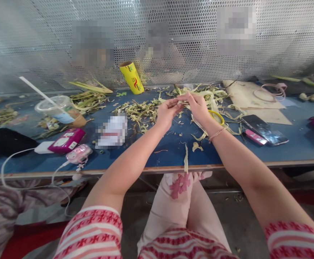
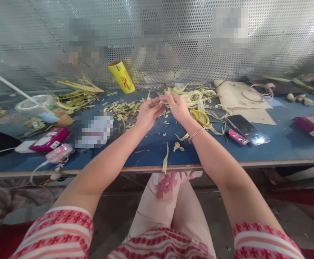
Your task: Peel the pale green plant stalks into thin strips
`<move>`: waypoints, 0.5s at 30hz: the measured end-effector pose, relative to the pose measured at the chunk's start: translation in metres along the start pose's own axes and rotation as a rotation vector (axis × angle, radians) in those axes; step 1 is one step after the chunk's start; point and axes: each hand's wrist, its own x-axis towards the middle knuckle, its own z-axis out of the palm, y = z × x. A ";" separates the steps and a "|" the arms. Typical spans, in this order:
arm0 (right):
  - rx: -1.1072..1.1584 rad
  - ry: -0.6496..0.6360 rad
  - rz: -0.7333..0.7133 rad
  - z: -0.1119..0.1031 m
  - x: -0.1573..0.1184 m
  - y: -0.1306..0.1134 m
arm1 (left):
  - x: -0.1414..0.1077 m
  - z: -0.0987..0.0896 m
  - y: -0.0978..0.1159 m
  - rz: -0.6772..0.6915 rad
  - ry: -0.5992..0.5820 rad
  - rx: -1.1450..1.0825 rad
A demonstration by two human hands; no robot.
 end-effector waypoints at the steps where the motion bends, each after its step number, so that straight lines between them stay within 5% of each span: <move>1: -0.026 -0.007 -0.025 -0.002 -0.001 -0.001 | -0.001 0.001 0.001 -0.017 -0.003 -0.017; 15: -0.110 -0.025 -0.133 -0.014 -0.004 -0.012 | -0.004 0.003 0.008 -0.139 -0.049 -0.070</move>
